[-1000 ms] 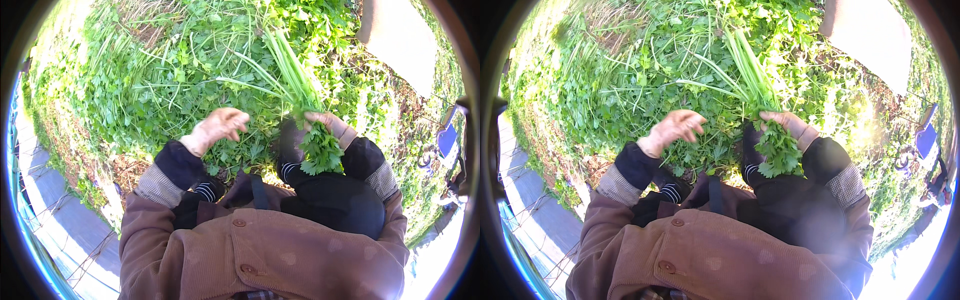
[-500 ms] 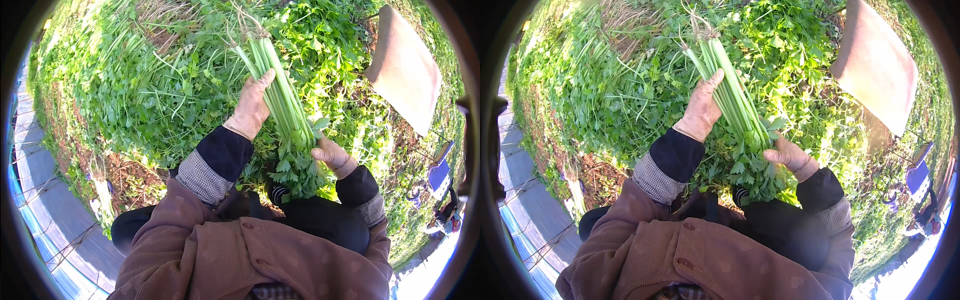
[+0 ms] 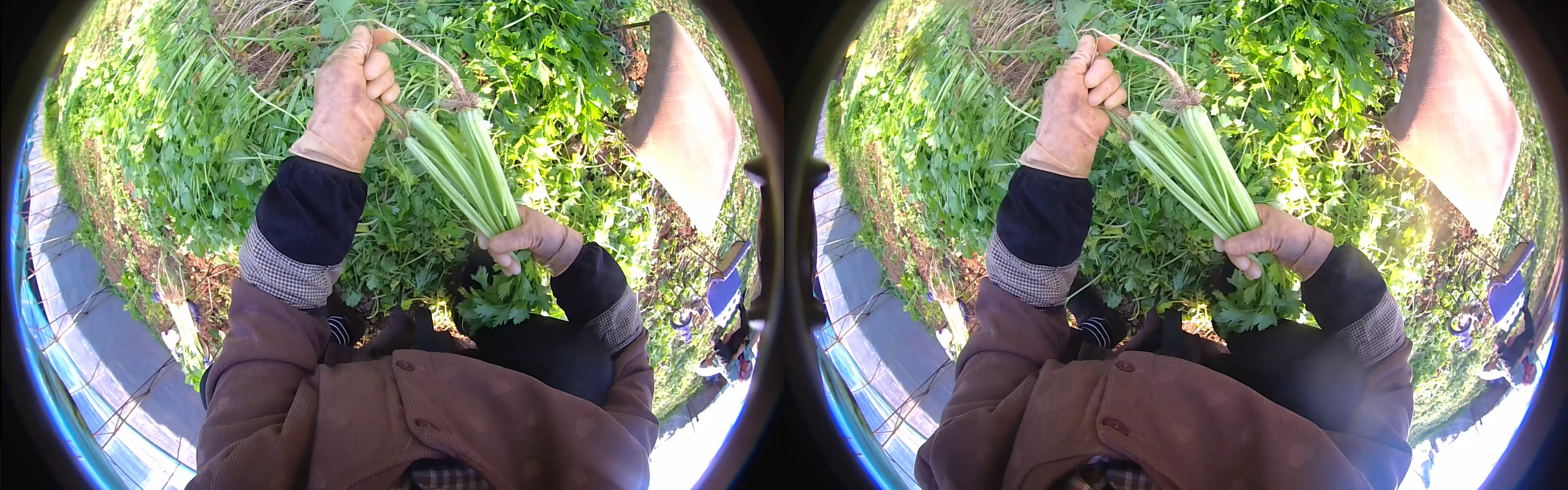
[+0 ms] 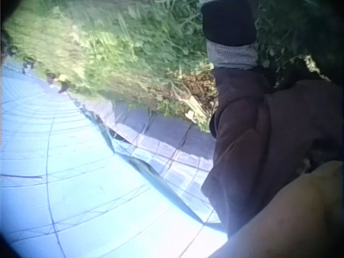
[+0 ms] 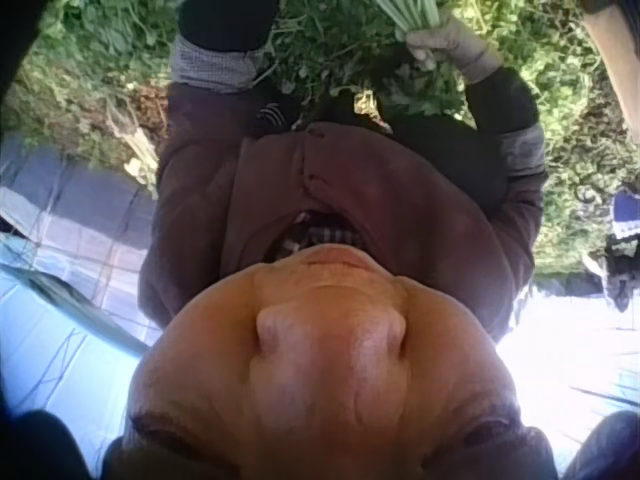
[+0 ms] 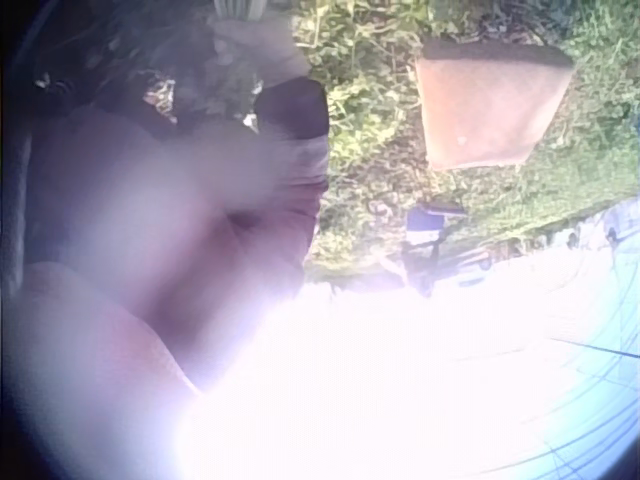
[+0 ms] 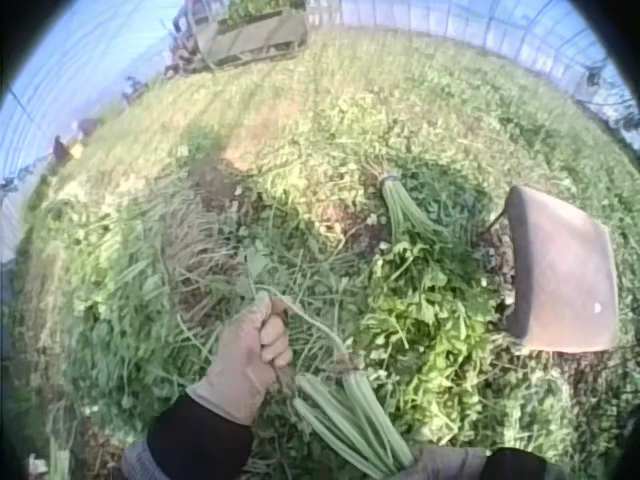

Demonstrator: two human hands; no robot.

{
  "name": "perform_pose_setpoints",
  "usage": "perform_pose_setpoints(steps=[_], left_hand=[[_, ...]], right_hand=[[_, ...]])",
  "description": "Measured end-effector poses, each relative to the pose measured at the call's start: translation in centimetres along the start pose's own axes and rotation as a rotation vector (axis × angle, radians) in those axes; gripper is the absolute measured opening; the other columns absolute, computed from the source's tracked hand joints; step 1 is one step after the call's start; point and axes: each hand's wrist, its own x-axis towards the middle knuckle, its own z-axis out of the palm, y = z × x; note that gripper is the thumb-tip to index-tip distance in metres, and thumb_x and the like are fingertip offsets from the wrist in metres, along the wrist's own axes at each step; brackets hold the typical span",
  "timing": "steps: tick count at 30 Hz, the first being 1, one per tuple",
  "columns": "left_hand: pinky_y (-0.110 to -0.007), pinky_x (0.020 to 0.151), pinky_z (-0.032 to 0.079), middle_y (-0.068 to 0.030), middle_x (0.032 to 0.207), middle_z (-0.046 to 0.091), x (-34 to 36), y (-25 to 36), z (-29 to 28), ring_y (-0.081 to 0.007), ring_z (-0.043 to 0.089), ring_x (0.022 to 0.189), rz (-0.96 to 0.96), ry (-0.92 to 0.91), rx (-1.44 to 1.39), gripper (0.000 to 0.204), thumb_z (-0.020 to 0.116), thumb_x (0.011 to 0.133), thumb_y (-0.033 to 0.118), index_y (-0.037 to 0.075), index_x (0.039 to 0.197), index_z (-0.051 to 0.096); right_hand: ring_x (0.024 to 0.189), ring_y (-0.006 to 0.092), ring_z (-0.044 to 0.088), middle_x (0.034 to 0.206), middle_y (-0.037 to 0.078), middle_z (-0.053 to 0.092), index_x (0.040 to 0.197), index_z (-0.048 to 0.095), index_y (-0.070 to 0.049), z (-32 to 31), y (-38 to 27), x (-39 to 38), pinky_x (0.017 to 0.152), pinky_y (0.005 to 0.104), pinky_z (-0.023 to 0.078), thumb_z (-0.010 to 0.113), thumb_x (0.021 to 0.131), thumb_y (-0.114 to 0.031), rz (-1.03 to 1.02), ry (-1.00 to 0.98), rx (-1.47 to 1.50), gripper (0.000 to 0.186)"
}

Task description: The person gathers loose celery stalks from a pile on the ground, aligns them into a neat bunch, and secures the bundle with a rubber band. The person repeats this process to create multiple finished bundles.

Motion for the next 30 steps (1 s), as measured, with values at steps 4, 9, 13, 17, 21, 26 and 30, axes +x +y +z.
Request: perform_pose_setpoints(steps=[4, 9, 13, 17, 21, 26, 30], left_hand=[[-0.022, 0.04, 0.018, 0.0095, 0.054, 0.04, 2.0, 7.4, 0.1, -0.0019, 0.028, 0.046, 0.658, 0.514, 0.775, 0.031, 0.055, 0.105, 0.033, 0.006, 0.097, 0.069], [-0.031, 0.086, 0.052, -0.008, 0.129, 0.06, -0.4, 8.4, -1.9, -0.0158, 0.06, 0.106, 0.378, -0.028, 1.401, 0.061, 0.068, 0.092, 0.053, 0.01, 0.134, 0.06], [-0.047, 0.115, 0.034, -0.0207, 0.136, 0.056, -2.7, 1.6, -0.3, -0.0358, 0.048, 0.133, 0.852, -0.436, 1.709, 0.078, 0.072, 0.08, 0.066, 0.003, 0.126, 0.063], [-0.042, 0.099, 0.045, -0.0209, 0.115, 0.066, -3.6, 0.4, 2.2, -0.0315, 0.059, 0.115, 0.415, -0.348, 1.613, 0.058, 0.071, 0.089, 0.052, 0.0, 0.115, 0.068], [-0.034, 0.086, 0.048, -0.0161, 0.101, 0.067, -4.4, 2.7, 2.4, -0.0225, 0.062, 0.095, -0.004, -0.481, 1.243, 0.048, 0.069, 0.093, 0.042, -0.002, 0.113, 0.069], [-0.032, 0.08, 0.048, -0.0091, 0.092, 0.067, -5.6, 4.1, 2.8, -0.0172, 0.061, 0.086, 0.008, -0.528, 1.357, 0.039, 0.069, 0.094, 0.034, -0.003, 0.104, 0.07], [-0.026, 0.062, 0.044, 0.0029, 0.074, 0.067, -6.5, 7.3, 3.8, -0.0105, 0.052, 0.061, 0.419, -0.079, 1.068, 0.02, 0.072, 0.093, 0.025, 0.006, 0.098, 0.076]], right_hand=[[0.05, 0.0125, 0.052, 0.06, 0.002, 0.056, 0.099, 0.062, -0.004, 0.5, -1.2, 0.1, 0.052, 0.027, 0.046, 0.076, 0.085, -0.022, -0.028, -0.007, 0.003, 0.027], [0.049, 0.0117, 0.053, 0.062, 0.002, 0.058, 0.099, 0.063, -0.005, 0.9, -2.6, 0.7, 0.05, 0.0267, 0.045, 0.074, 0.087, -0.019, -0.006, 0.07, 0.01, 0.022], [0.048, 0.0117, 0.054, 0.063, 0.003, 0.06, 0.098, 0.063, -0.003, 1.3, -2.8, 1.7, 0.05, 0.0267, 0.047, 0.073, 0.087, -0.014, 0.037, 0.186, -0.073, 0.019], [0.05, 0.0113, 0.055, 0.066, 0.003, 0.061, 0.098, 0.063, -0.002, 2.2, -2.7, 1.9, 0.049, 0.0257, 0.046, 0.072, 0.088, -0.014, 0.02, 0.255, -0.163, 0.018], [0.05, 0.011, 0.056, 0.067, 0.002, 0.061, 0.096, 0.064, -0.003, 2.9, -2.5, 1.1, 0.048, 0.0253, 0.046, 0.072, 0.089, -0.014, 0.044, 0.253, -0.166, 0.015], [0.05, 0.0105, 0.055, 0.066, 0.002, 0.06, 0.096, 0.064, -0.003, 3.7, -2.4, 0.1, 0.048, 0.0254, 0.046, 0.072, 0.088, -0.014, 0.013, 0.199, -0.171, 0.016], [0.05, 0.0107, 0.055, 0.065, 0.003, 0.06, 0.096, 0.064, -0.003, 4.3, -2.5, -1.4, 0.049, 0.0262, 0.046, 0.073, 0.088, -0.014, -0.071, 0.118, -0.161, 0.017]])
